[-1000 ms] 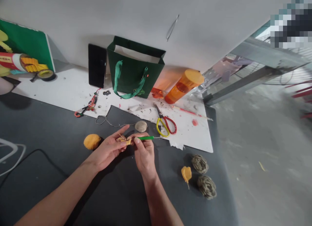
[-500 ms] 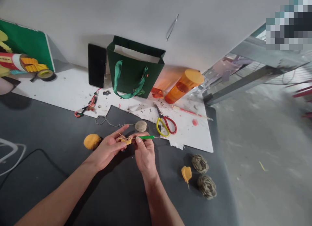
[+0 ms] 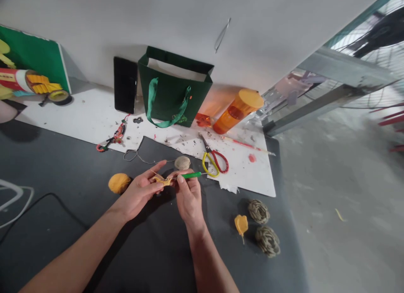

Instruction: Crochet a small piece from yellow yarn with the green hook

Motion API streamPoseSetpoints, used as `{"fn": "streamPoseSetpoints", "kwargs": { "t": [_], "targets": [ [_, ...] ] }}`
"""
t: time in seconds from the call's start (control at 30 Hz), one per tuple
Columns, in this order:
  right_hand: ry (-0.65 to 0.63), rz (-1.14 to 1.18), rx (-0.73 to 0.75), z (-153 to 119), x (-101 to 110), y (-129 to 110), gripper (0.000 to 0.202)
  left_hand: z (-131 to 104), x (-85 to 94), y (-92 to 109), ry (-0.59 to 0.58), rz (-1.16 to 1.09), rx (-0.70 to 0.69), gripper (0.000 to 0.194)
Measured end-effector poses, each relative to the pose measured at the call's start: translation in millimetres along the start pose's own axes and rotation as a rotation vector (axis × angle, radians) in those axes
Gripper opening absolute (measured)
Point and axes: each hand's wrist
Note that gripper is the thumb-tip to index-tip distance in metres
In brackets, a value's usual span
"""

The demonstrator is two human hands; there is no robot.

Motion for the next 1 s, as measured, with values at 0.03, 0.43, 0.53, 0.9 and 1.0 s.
{"fn": "streamPoseSetpoints", "kwargs": {
  "t": [0.03,0.43,0.53,0.9,1.0],
  "targets": [
    [-0.001,0.002,-0.001,-0.1,0.0,-0.1,0.026,0.1,0.0,0.0,0.0,-0.003,0.0,0.085],
    [-0.005,0.045,-0.031,-0.3,0.2,-1.3,0.027,1.3,2.2,-2.1,-0.011,-0.011,-0.005,0.083],
    [-0.009,0.049,-0.037,-0.2,0.6,-0.5,0.027,2.9,3.1,-3.7,-0.016,-0.007,-0.014,0.082],
    [-0.064,0.109,-0.048,1.3,-5.0,-0.1,0.03,3.3,2.3,-8.6,-0.033,0.014,-0.073,0.076],
    [-0.105,0.118,-0.035,-0.8,-13.3,-2.1,0.033,1.1,-1.7,-7.1,-0.071,0.024,-0.154,0.077]
  ]
}}
Point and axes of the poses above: each hand's wrist, its own z-axis towards the middle knuckle, its own x-axis out of the back of the hand, y = z × x, and after that the axes turned 9 degrees about z, right-handed
